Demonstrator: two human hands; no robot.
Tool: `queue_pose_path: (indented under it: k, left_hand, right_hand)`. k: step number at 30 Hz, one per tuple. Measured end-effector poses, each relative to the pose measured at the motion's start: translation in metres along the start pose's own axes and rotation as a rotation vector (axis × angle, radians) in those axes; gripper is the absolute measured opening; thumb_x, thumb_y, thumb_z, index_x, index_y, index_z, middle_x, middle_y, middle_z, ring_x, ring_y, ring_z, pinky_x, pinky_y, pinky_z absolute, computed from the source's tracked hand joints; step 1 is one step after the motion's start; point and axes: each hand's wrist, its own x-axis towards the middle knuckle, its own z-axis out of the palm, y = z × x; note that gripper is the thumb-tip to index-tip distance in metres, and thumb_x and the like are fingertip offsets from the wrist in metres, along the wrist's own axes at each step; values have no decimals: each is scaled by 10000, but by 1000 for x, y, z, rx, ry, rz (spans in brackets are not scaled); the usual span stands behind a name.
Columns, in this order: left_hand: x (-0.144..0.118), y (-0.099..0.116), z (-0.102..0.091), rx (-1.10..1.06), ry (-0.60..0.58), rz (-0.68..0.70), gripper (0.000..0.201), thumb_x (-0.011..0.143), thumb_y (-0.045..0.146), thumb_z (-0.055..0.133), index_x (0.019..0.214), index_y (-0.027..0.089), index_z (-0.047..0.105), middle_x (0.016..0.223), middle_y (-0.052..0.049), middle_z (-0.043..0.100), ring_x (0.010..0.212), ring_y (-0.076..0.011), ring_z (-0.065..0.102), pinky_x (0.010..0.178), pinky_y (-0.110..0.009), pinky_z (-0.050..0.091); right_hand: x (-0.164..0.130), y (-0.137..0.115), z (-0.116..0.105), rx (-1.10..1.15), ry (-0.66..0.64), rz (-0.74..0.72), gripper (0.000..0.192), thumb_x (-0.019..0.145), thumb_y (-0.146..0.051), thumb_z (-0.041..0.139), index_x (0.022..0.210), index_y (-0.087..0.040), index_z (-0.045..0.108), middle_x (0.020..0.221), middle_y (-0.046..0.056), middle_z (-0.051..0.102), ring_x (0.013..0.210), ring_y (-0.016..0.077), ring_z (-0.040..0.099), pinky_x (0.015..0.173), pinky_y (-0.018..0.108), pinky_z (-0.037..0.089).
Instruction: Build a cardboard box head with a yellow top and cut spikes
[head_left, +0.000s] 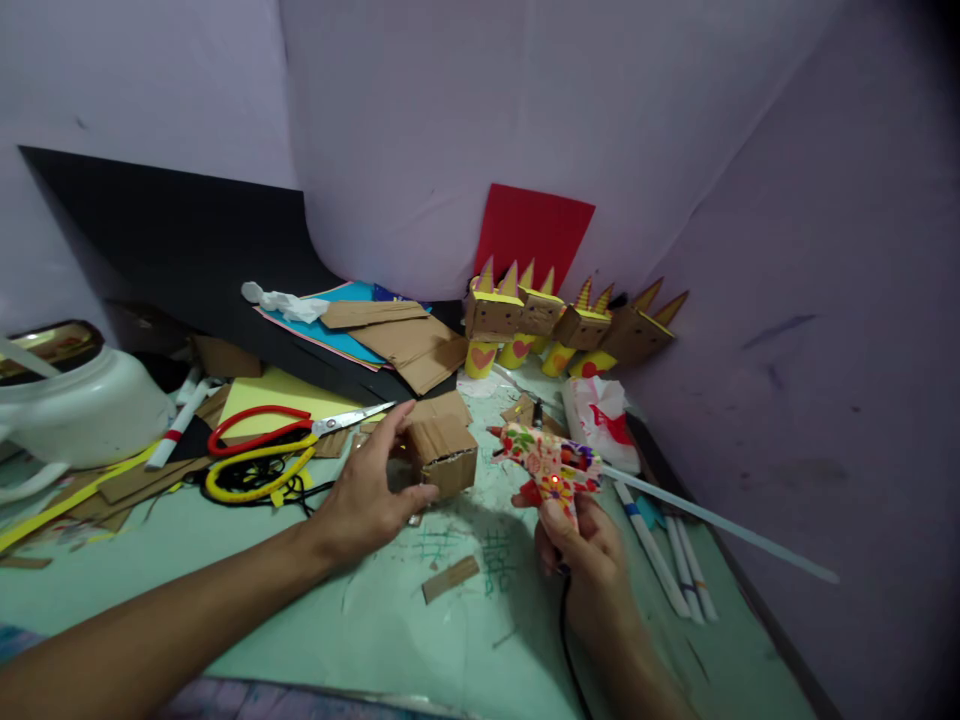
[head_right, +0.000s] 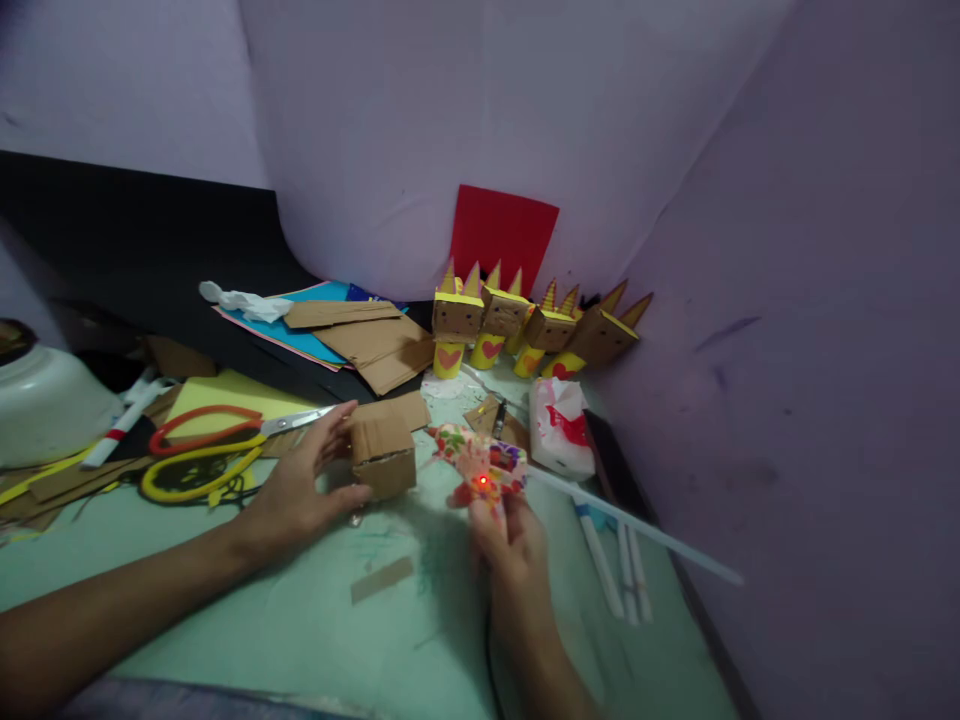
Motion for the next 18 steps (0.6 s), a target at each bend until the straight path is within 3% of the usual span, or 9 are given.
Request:
queue_pose_path:
  k: [2,7,12,15,18]
  left_hand:
    - [-2,0,1,-7,-42,19,812,719,244,675,1416,201,259,1415,-150,411,1243,-297,461,1046,-485,375]
    - [-6,10,4,-18,-167,72,817,733,247,638,1423,130,217,1417,-190,395,1266,-300,431,1063,-483,349]
    - [-3,20,9,26,-296,53,803,745,235,571,1432,94,180,1419,-212,400,1284,-313,411,1059,-508,337]
    - [-2,20,11,63,-349,66,781,751,210,544,1433,120,176,1409,-191,424,1281,-305,420,1059,-502,340]
    - [-4,19,10,126,-363,75,762,743,192,548,1419,142,201,1392,-177,445,1273,-300,432,1054,-490,351]
  right_hand:
    - [3,1,-5,86,21,52,367,729,-488,658,887,-157,678,484,-38,520,373,80,366,353,191,265]
    - [17,6,-10,94,158,97,363,636,-478,742,804,-161,685,695,16,633,597,134,540,512,219,399]
    - [38,12,-8,-259,110,116,412,683,-541,667,713,-132,706,589,11,599,530,143,497,487,244,330]
    - [40,3,-13,-624,53,60,429,744,-564,585,677,-164,726,497,10,569,467,158,478,446,255,275]
    - [30,-14,-18,-972,164,-76,351,752,-530,604,724,-206,737,505,32,602,499,205,532,452,275,322]
